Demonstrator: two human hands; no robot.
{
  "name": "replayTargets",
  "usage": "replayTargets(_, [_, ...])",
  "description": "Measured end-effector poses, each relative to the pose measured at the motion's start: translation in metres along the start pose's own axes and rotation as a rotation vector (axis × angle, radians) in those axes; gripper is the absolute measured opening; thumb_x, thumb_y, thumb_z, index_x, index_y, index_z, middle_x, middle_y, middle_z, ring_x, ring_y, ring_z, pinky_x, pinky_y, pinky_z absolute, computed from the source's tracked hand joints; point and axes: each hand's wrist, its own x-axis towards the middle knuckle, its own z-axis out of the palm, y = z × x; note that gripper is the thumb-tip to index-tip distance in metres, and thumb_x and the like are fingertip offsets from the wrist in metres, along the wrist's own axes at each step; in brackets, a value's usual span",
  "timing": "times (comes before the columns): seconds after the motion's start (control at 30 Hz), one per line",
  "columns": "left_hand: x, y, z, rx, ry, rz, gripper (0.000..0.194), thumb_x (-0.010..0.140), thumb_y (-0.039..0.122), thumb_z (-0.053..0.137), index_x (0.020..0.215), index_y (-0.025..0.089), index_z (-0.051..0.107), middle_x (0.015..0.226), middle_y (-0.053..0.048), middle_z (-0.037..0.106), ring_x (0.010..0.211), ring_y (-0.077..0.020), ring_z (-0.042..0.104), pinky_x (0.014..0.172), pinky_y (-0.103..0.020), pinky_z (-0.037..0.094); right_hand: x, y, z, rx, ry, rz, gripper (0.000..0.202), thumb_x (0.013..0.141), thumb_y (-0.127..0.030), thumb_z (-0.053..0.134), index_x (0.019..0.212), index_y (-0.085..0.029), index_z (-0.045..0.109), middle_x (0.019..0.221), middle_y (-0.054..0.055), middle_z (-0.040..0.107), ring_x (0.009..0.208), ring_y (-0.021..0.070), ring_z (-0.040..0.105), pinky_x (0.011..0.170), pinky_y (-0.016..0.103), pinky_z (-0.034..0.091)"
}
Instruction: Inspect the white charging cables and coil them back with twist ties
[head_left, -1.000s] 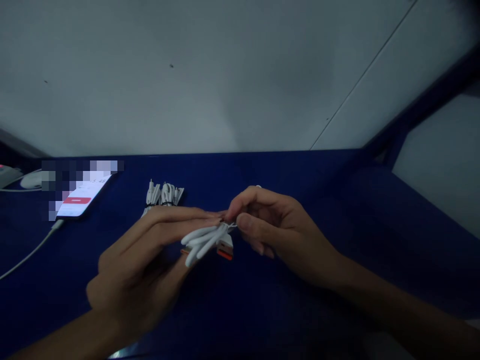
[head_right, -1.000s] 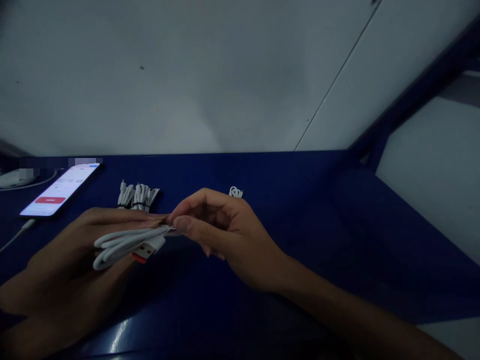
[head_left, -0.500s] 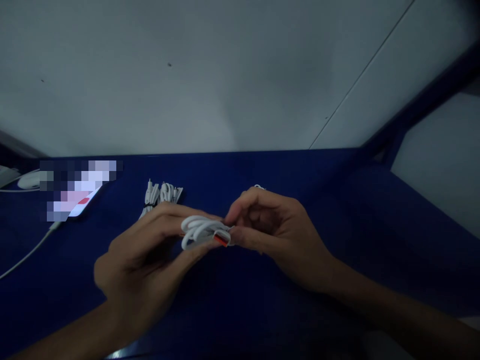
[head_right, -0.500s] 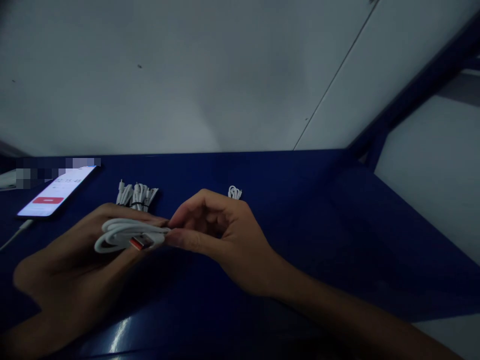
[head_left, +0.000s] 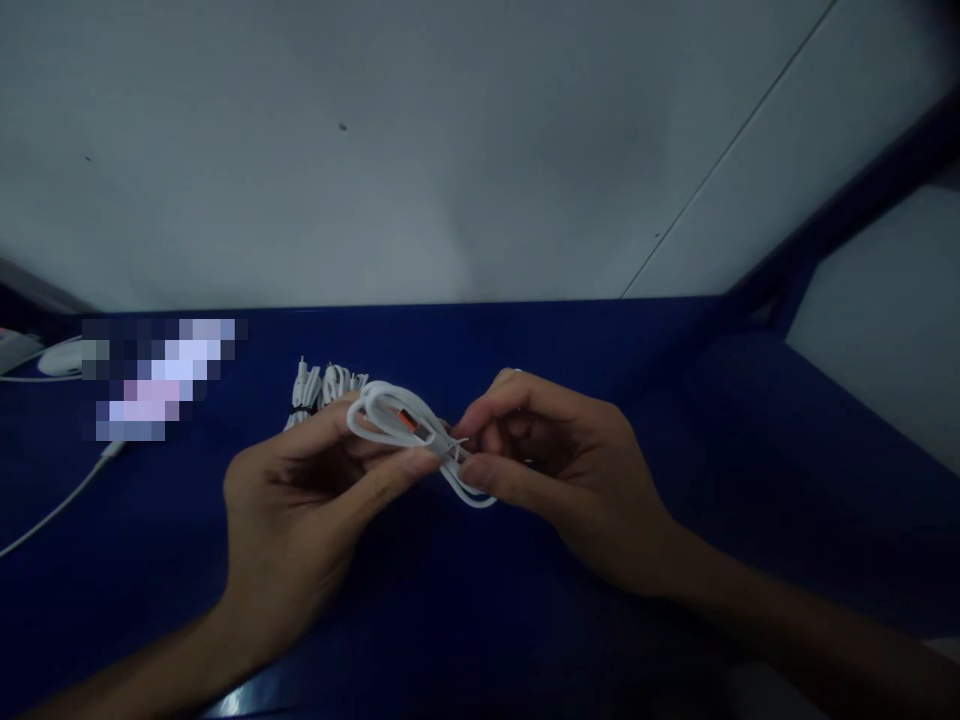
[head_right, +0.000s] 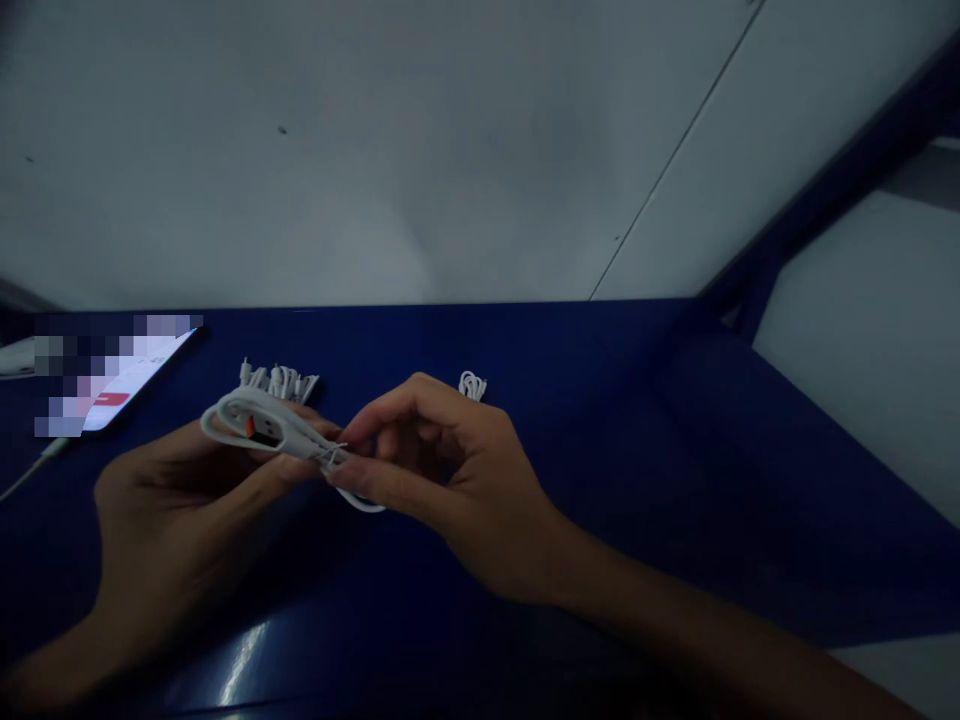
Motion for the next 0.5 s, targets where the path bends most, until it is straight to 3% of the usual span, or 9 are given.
replayTargets(0.17, [0.004,-0.006,-0.006,-0.082,-0.082,-0.125,0.01,0.091,0.029,0.093,0.098,0.036,0.092,0.1,0.002,0.089,0.089,-0.0252,0.085,0.088,-0.04,0.073,-0.004,-0.002,0.001,-0.132,0.054,-0.153,0.019,0.09,-0.018,0.094,0.103,-0.025,0.081,0.089,-0.003,0.064,0.072,0.0107,0.06,0.058,0.025,0.05])
replayTargets(0.3, [0.011,-0.007,-0.004,-0.299,-0.168,-0.278,0.011,0.09,0.031,0.095,0.098,0.025,0.091,0.092,-0.003,0.087,0.079,-0.0193,0.083,0.074,-0.025,0.07,-0.006,-0.002,0.001,-0.204,0.058,-0.261,0.014,0.098,-0.019,0.086,0.108,-0.025,0.079,0.089,-0.002,0.064,0.07,0.0125,0.061,0.058,0.028,0.051])
replayTargets(0.4, [0.013,-0.006,-0.002,-0.447,-0.276,-0.422,0.019,0.096,0.029,0.09,0.113,0.021,0.088,0.092,-0.007,0.087,0.075,-0.0182,0.084,0.066,-0.02,0.067,-0.007,-0.002,0.001,-0.223,0.082,-0.233,0.016,0.103,-0.023,0.081,0.117,-0.029,0.078,0.091,0.0,0.067,0.072,0.0159,0.063,0.061,0.032,0.053])
replayTargets(0.5, [0.012,-0.007,-0.004,-0.561,-0.368,-0.548,0.039,0.102,0.024,0.083,0.141,0.027,0.076,0.092,-0.005,0.087,0.069,-0.0183,0.084,0.065,-0.023,0.068,-0.006,-0.003,0.001,-0.141,0.135,-0.105,0.031,0.102,-0.027,0.083,0.132,-0.032,0.072,0.099,0.001,0.068,0.074,0.0168,0.065,0.061,0.033,0.053])
